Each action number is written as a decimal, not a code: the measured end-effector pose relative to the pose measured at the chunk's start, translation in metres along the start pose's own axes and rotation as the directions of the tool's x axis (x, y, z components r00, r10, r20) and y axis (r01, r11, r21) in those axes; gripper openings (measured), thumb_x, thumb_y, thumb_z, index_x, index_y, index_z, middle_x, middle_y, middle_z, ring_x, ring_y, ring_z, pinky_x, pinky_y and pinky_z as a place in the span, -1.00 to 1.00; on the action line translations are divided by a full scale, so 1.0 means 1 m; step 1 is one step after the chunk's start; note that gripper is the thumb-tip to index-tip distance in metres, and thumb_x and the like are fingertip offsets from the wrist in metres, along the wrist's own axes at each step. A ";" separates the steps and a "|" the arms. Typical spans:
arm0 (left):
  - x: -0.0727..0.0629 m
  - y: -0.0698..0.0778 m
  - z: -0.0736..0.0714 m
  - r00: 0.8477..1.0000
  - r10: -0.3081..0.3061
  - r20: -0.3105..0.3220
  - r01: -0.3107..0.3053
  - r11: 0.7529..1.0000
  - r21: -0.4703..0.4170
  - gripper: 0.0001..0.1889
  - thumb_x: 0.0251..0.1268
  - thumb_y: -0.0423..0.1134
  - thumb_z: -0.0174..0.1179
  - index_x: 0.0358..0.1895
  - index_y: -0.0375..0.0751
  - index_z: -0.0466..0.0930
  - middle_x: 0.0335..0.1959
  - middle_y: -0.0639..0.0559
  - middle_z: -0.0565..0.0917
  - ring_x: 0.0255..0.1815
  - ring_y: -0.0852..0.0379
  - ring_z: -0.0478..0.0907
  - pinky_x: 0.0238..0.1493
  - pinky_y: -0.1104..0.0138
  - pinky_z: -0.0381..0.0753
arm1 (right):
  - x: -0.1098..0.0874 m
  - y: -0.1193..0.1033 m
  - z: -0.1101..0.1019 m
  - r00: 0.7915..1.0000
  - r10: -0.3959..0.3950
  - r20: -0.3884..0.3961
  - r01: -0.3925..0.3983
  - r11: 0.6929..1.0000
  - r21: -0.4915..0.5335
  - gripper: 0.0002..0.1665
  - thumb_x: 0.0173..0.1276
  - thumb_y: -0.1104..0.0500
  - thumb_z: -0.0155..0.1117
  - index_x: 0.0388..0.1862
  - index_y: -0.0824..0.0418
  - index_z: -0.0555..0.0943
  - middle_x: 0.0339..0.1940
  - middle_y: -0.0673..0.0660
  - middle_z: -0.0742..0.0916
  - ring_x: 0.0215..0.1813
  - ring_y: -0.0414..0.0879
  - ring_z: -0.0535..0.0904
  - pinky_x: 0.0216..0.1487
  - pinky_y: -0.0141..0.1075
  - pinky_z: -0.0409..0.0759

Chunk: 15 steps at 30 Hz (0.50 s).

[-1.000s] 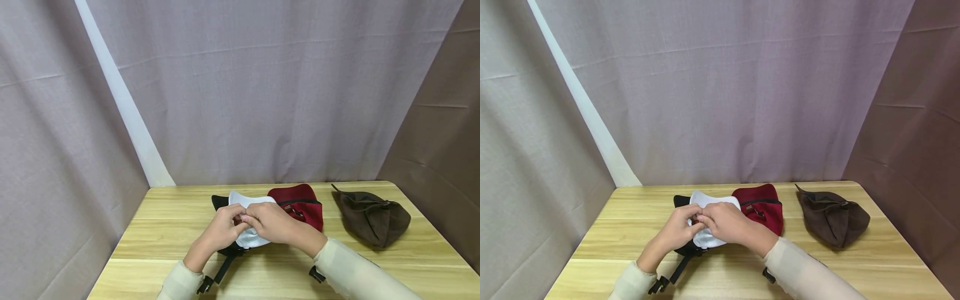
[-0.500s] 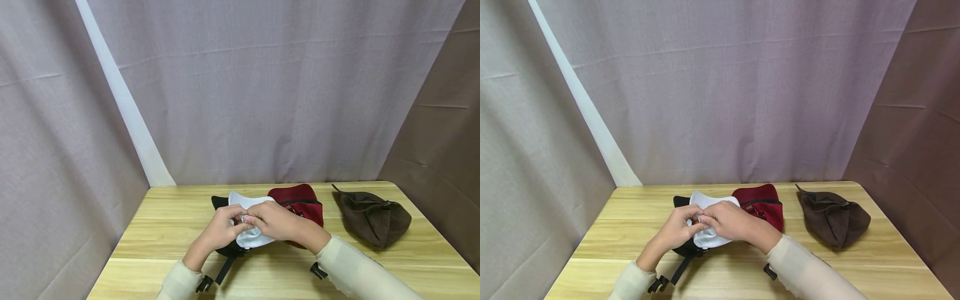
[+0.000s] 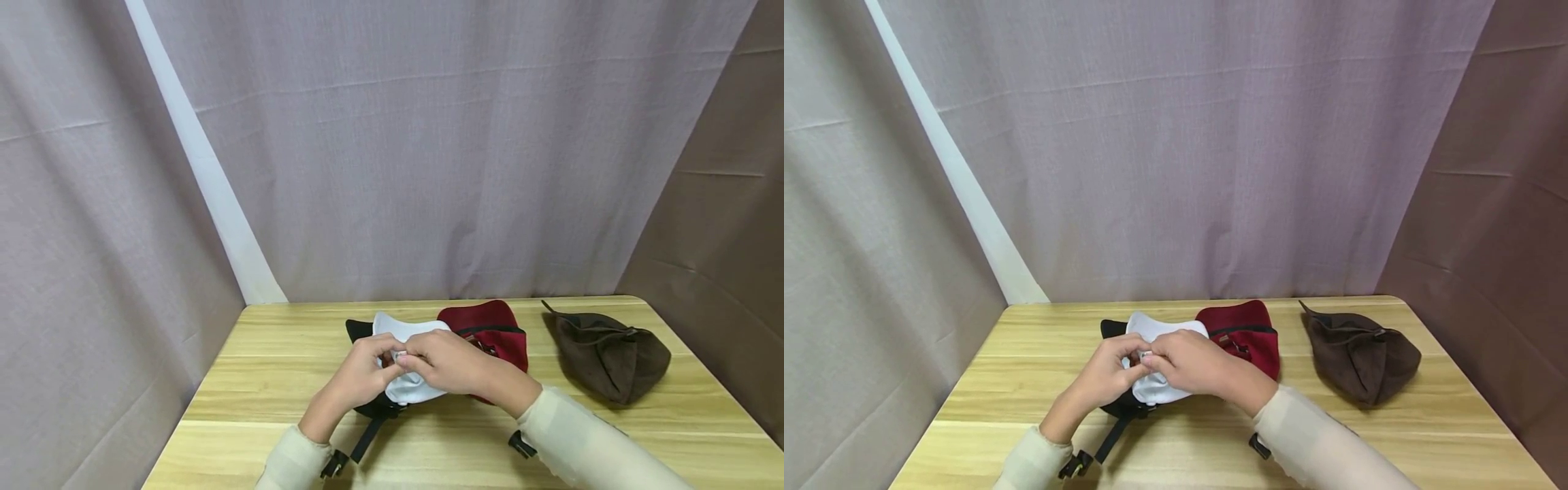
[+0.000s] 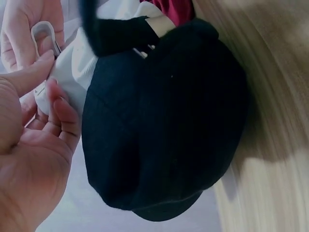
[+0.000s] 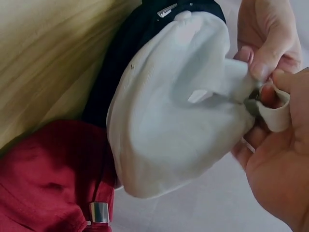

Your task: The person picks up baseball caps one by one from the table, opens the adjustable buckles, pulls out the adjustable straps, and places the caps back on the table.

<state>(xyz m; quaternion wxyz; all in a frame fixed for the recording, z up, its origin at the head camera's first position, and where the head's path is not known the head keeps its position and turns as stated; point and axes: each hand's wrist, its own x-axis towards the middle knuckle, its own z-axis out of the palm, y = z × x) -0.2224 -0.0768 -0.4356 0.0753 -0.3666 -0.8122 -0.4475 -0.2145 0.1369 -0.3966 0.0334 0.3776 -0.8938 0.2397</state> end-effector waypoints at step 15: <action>0.001 0.007 0.006 1.000 -0.018 -0.022 0.019 0.998 0.063 -0.96 0.36 -0.35 0.45 -0.24 -0.17 0.76 -0.35 0.02 0.71 -0.39 0.43 0.48 -0.30 0.49 0.61 | 0.001 -0.009 0.004 0.998 0.015 -0.064 -0.026 0.985 -0.169 -0.60 0.66 0.04 0.21 -0.49 -0.02 0.57 -0.55 -0.20 0.52 -0.44 -0.34 0.35 -0.33 -0.41 0.38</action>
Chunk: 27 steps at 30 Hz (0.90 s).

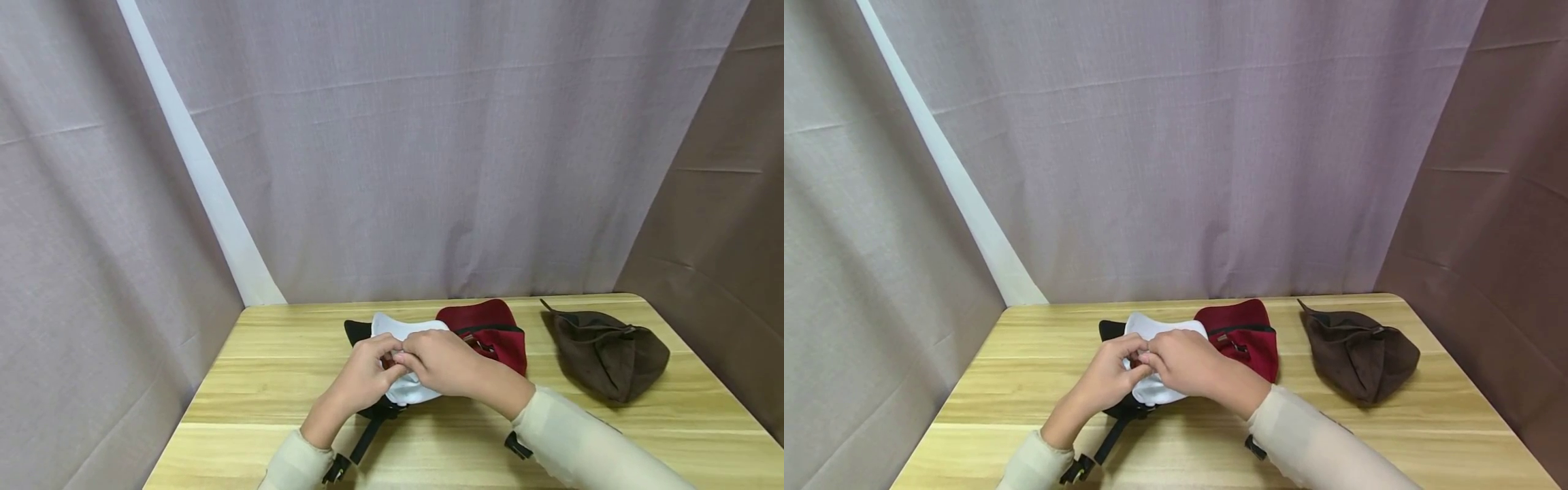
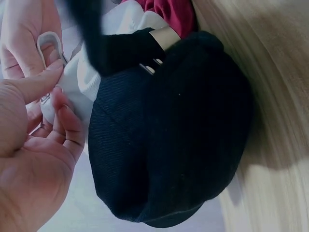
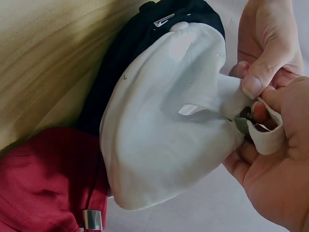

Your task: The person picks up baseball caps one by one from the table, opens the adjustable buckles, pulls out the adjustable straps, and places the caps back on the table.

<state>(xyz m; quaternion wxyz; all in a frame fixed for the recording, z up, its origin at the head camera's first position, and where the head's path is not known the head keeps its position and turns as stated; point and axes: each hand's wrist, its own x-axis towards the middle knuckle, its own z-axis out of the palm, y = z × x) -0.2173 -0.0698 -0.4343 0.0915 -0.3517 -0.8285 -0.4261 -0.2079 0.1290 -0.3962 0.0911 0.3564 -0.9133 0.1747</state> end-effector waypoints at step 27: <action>-0.003 -0.003 -0.007 0.999 -0.024 0.029 0.026 0.997 -0.066 -0.86 0.37 -0.22 0.47 -0.05 -0.05 0.84 -0.28 0.09 0.78 -0.36 0.40 0.54 -0.33 0.35 0.65 | -0.004 0.011 -0.006 0.997 -0.035 0.065 0.020 0.975 0.223 -0.65 0.70 0.06 0.14 -0.37 0.02 0.67 -0.49 -0.20 0.55 -0.44 -0.41 0.34 -0.36 -0.47 0.37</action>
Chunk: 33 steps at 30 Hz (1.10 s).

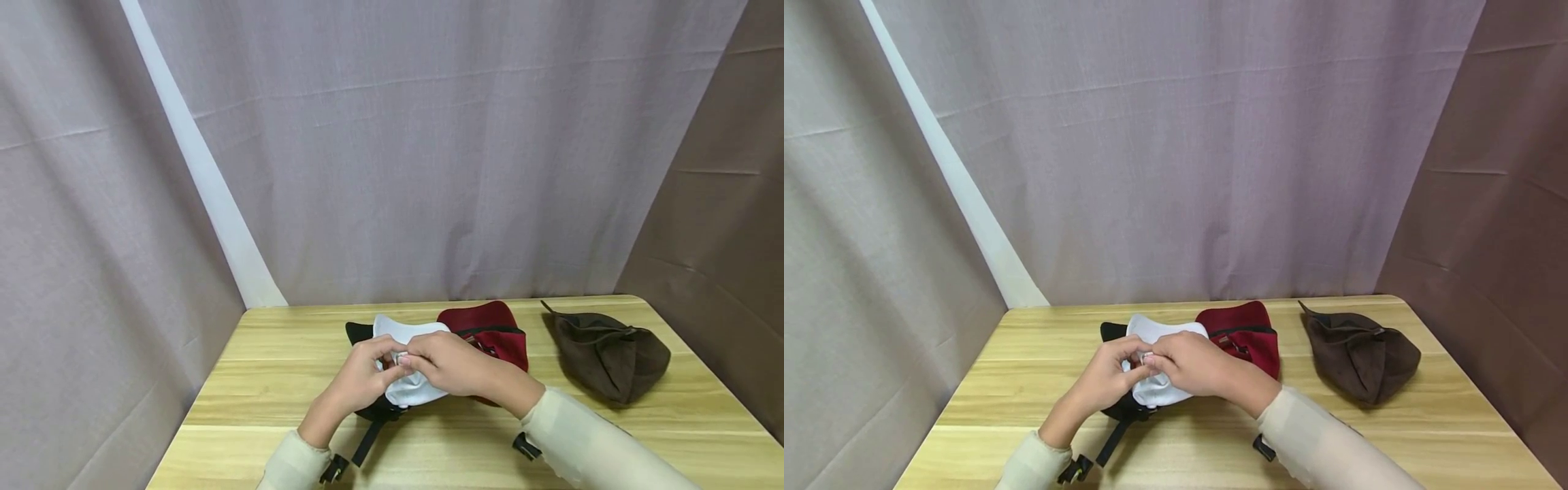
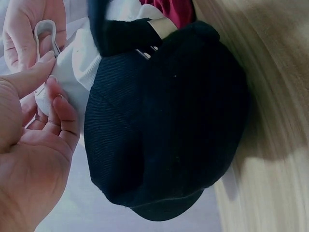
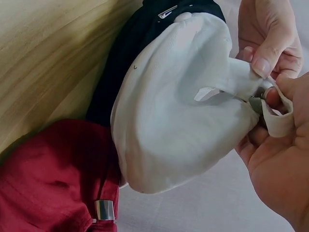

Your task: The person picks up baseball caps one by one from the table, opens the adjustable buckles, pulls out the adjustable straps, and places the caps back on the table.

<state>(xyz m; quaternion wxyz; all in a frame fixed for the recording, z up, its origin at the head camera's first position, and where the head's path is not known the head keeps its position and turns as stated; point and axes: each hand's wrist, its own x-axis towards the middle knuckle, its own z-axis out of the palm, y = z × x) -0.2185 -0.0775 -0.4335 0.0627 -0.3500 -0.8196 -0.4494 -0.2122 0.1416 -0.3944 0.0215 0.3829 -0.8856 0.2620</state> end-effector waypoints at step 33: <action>0.004 0.000 0.001 0.998 -0.004 -0.055 0.004 1.000 -0.002 -0.90 0.29 -0.31 0.50 -0.23 -0.13 0.76 -0.33 0.01 0.76 -0.38 0.35 0.54 -0.33 0.46 0.59 | -0.015 0.009 -0.007 0.998 0.043 -0.052 -0.033 0.984 0.175 -0.69 0.80 -0.03 -0.08 -0.04 -0.03 0.63 -0.31 -0.14 0.70 -0.30 -0.31 0.51 -0.25 -0.39 0.54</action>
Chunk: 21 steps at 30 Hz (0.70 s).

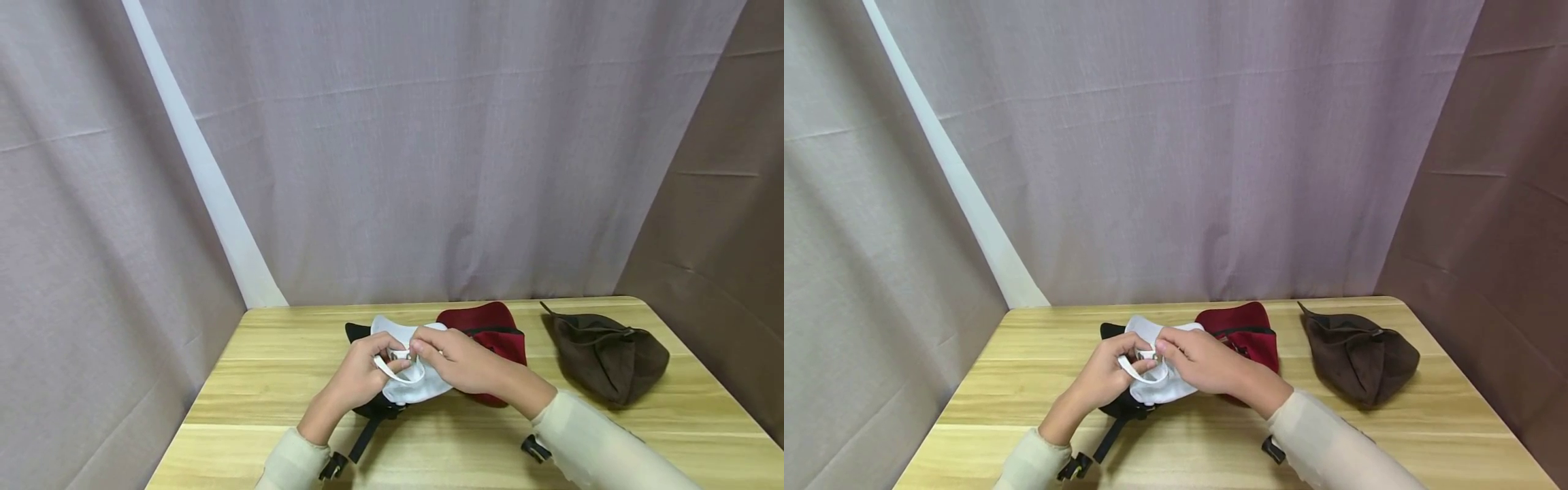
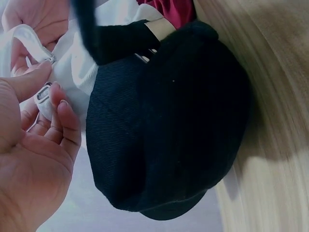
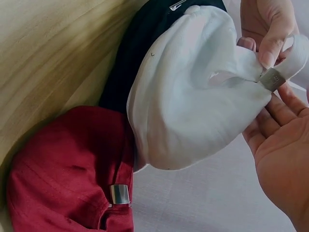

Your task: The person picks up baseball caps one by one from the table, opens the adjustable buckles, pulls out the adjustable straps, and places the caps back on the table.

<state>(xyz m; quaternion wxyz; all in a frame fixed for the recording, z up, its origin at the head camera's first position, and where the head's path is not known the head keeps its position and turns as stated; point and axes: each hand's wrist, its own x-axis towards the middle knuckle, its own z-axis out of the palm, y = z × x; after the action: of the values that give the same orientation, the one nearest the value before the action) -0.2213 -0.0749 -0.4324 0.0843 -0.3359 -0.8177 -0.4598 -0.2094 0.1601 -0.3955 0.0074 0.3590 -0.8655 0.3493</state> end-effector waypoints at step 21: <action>-0.002 -0.003 -0.003 0.999 0.009 0.049 -0.009 1.000 -0.017 -0.89 0.33 -0.35 0.44 -0.19 -0.13 0.70 -0.40 0.01 0.70 -0.38 0.34 0.50 -0.32 0.45 0.55 | -0.003 0.003 0.006 1.000 0.027 -0.003 -0.027 0.989 -0.145 -0.82 0.63 0.20 0.23 0.08 0.03 0.70 -0.03 -0.08 0.83 -0.06 -0.27 0.69 -0.04 -0.36 0.66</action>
<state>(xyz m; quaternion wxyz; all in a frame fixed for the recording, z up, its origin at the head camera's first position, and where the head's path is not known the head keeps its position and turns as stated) -0.2228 -0.0797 -0.4335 0.0633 -0.3515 -0.8142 -0.4576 -0.2079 0.1600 -0.4024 0.0292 0.3455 -0.8934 0.2857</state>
